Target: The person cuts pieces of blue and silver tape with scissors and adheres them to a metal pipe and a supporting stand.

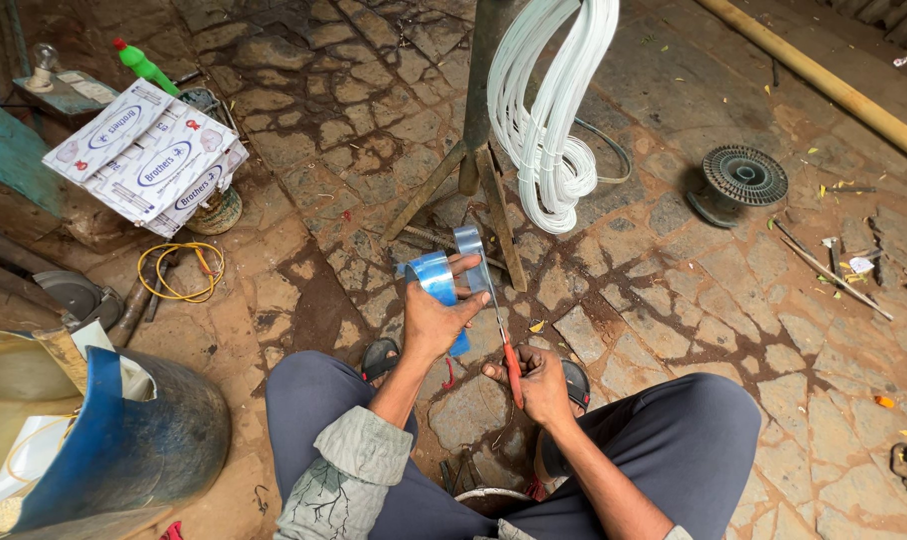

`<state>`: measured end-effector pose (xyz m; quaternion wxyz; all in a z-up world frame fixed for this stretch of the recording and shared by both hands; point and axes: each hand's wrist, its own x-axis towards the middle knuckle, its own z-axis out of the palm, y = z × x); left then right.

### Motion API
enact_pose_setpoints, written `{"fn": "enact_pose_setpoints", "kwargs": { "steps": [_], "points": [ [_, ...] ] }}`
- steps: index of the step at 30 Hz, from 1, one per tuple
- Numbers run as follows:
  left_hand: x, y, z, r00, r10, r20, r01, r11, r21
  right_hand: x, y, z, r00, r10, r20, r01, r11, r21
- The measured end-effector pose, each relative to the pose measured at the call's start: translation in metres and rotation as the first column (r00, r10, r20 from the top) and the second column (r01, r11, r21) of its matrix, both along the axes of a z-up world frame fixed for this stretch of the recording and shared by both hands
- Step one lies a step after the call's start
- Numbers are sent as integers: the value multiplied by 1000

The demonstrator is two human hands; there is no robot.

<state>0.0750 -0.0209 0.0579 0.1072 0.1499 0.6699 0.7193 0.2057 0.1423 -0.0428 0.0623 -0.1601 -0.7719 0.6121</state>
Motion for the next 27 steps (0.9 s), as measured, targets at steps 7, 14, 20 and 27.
{"fn": "enact_pose_setpoints", "kwargs": {
  "steps": [7,14,20,27],
  "points": [
    [8,6,0,996,-30,-80,40,992,120,-3,5,2,999,-33,-11,33,999,-26],
    [-35,1,1,989,34,-143,-17,993,114,1,1,-7,1000,2,-11,-2,1000,-1],
    [-23,4,3,993,32,-116,-26,998,52,1,2,-3,1000,-1,-18,0,998,-57],
    [-15,8,-2,997,29,-67,-22,995,97,3,0,0,999,-26,26,27,998,-50]
  ]
}}
